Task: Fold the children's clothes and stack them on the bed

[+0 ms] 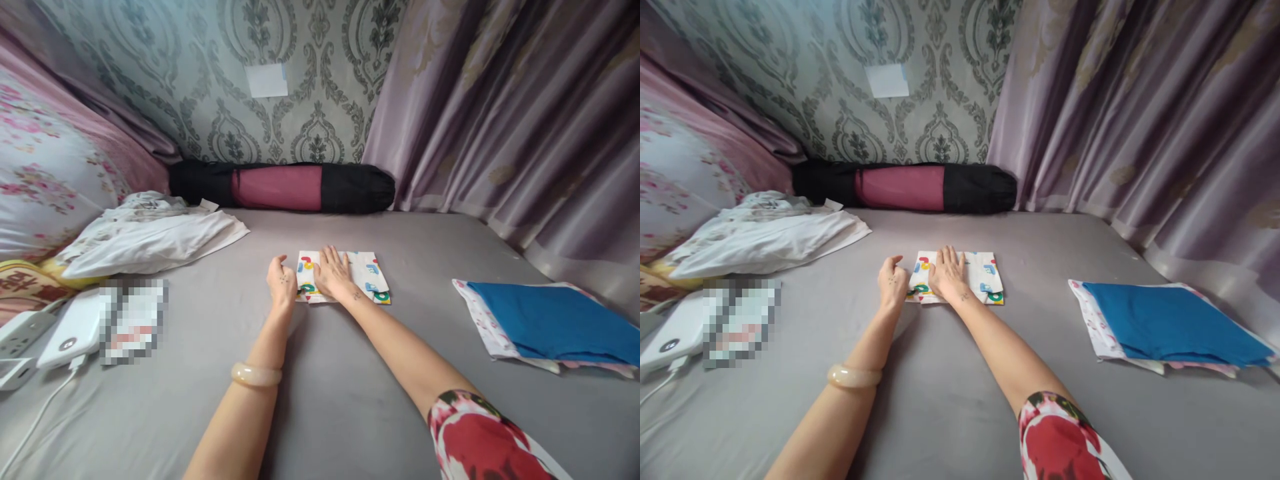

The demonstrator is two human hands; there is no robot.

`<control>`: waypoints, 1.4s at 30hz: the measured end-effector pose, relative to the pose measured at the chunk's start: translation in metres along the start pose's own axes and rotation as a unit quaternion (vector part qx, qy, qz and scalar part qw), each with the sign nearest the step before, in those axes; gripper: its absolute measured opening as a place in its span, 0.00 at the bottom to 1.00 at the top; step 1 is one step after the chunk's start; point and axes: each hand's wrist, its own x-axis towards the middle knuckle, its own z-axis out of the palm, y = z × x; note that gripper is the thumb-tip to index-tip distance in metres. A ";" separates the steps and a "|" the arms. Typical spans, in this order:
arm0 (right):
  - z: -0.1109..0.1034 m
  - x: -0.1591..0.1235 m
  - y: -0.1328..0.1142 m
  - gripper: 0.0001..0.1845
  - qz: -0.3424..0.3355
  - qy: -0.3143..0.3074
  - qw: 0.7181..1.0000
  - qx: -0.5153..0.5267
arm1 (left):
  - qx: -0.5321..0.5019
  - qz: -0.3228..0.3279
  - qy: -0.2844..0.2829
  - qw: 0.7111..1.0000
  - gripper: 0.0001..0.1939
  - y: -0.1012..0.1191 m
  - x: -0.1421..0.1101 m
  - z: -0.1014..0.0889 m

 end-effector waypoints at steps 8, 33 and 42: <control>0.004 0.005 -0.011 0.32 -0.007 -0.008 1.000 0.006 | -0.005 -0.021 -0.011 1.000 0.26 0.006 -0.002 -0.002; -0.003 -0.015 0.028 0.29 0.008 -0.004 1.000 -0.020 | 0.289 0.224 -0.217 0.905 0.27 0.001 -0.023 0.023; -0.016 -0.017 0.040 0.29 0.029 0.000 0.999 0.017 | 0.300 0.263 -0.164 0.902 0.24 0.001 -0.024 0.021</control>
